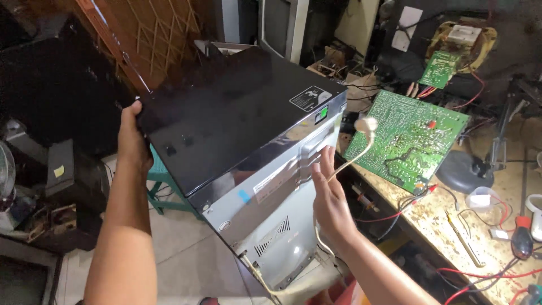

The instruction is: Troubleshooting and testing a water dispenser, including inspecting internal wiring and verifying water flow into a glass.

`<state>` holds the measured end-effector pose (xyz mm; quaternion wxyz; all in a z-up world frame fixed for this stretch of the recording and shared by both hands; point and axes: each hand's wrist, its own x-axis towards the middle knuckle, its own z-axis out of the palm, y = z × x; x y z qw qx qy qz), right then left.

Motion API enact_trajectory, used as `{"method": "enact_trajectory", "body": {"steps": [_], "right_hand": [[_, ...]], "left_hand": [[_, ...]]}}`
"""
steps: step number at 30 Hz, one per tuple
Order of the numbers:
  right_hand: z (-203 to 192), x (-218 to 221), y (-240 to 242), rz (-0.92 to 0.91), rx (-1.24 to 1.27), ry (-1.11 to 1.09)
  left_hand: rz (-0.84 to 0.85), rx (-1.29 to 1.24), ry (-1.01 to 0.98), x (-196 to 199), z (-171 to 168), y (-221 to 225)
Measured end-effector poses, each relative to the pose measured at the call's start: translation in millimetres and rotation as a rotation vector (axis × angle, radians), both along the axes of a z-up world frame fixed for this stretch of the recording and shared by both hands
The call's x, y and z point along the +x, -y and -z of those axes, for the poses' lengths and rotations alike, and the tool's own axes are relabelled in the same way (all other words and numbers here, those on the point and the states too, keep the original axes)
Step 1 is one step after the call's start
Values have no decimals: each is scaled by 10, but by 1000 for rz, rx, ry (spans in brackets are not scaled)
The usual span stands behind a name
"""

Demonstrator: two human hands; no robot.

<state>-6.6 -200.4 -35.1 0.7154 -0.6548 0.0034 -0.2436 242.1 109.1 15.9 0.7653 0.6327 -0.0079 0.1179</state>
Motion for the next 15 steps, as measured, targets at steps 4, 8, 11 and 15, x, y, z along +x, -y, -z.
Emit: {"method": "enact_trajectory", "body": {"steps": [4,8,11,15], "right_hand": [[66,127,-55,89,-57,27],[65,291,7,77,-25,16],[151,574,140,-107,21,-30],[201,936,142,-87,-84,-91]], "left_hand": [[-39,-33,15,-4,42,-56],[-92,-107,-24,-92,179,-345],[-60,-49,191,-520,91,-348],[-177,55,177,-973,-103,-265]]}}
